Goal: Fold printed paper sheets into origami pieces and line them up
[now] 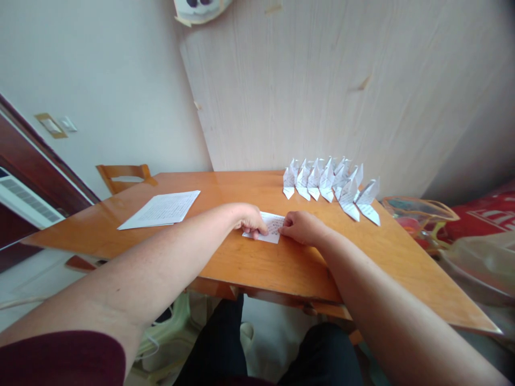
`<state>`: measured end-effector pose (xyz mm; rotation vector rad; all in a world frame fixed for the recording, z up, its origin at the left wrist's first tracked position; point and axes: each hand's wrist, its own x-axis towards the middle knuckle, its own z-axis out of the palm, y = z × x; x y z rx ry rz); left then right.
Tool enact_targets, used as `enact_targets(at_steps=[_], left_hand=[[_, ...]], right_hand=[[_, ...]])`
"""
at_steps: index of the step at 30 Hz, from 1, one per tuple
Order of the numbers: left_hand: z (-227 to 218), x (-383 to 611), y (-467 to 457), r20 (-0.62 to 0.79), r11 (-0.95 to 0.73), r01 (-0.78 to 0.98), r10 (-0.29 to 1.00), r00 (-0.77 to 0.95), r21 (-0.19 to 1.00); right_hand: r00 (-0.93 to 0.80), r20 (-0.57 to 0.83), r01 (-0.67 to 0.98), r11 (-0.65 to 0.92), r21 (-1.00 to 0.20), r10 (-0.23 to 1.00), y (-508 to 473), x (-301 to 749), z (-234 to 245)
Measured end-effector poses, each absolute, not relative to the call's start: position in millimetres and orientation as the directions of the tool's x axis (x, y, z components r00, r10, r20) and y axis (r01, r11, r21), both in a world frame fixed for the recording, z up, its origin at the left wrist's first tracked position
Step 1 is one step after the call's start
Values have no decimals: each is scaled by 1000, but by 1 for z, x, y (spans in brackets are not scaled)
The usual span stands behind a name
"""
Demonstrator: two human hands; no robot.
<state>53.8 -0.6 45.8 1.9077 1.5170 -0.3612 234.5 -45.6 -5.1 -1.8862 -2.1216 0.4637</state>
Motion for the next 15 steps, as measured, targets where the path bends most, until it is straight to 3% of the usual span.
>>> enact_targets(at_steps=[15], left_hand=[[46, 30, -2, -611, -22, 929, 748, 260, 369]], right_hand=[[-135, 1, 903, 124, -412, 991, -47, 234, -4]])
